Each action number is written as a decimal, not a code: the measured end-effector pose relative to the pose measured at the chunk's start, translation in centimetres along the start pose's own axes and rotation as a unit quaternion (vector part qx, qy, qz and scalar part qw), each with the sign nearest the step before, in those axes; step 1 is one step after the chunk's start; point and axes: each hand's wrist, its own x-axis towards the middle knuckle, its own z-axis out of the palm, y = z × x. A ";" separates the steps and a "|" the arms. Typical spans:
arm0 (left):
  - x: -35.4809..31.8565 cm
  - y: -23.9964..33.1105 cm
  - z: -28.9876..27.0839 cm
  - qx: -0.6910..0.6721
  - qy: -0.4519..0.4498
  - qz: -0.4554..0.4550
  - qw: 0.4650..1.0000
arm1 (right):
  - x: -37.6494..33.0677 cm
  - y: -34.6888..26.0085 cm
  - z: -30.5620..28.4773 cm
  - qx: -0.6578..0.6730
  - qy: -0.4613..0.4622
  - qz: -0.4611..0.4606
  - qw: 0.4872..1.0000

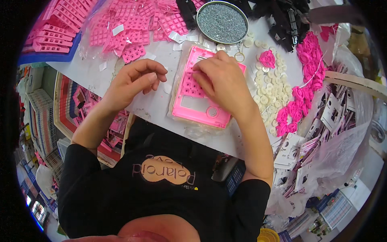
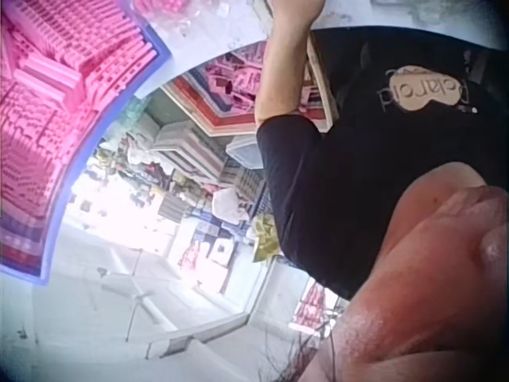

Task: Assembling components into a pink toy bank using an electric screwdriver.

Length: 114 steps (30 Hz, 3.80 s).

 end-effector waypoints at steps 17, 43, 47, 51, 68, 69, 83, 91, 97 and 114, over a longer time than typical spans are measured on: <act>8.1 8.4 -3.4 0.365 0.074 0.241 0.896 | -4.2 -5.6 2.2 -0.177 -0.172 0.039 0.968; 28.7 13.6 -6.8 0.540 0.316 -0.029 0.780 | -4.8 -5.0 2.5 -0.153 -0.098 -0.002 0.983; 18.6 13.6 -4.3 0.559 0.310 0.293 0.711 | -4.3 -4.1 -0.2 -0.025 0.028 -0.044 0.998; 10.9 10.3 -1.7 0.493 0.191 0.622 0.577 | -2.1 -3.4 -2.4 0.557 0.150 0.138 0.805; -1.3 2.7 0.9 -0.087 -0.109 0.036 0.990 | 0.1 -5.0 -3.6 0.582 -0.010 0.175 0.794; -1.2 2.2 0.8 -0.085 -0.088 0.048 0.991 | -0.2 -4.8 -3.9 0.591 -0.017 0.192 0.784; -0.8 0.1 2.8 -0.230 -0.179 0.095 0.952 | -2.9 -3.1 -1.5 0.468 -0.124 0.126 0.866; -1.6 1.5 4.5 0.121 -0.157 0.166 0.966 | -1.0 -1.7 -5.7 0.331 -0.204 -0.120 0.914; -2.7 0.1 5.2 0.040 -0.127 0.036 0.990 | -3.3 -5.2 -3.5 0.403 -0.072 0.057 0.911; -6.1 -2.9 6.0 -0.288 -0.140 -0.148 0.936 | -2.6 0.3 -0.8 0.357 -0.042 0.228 0.905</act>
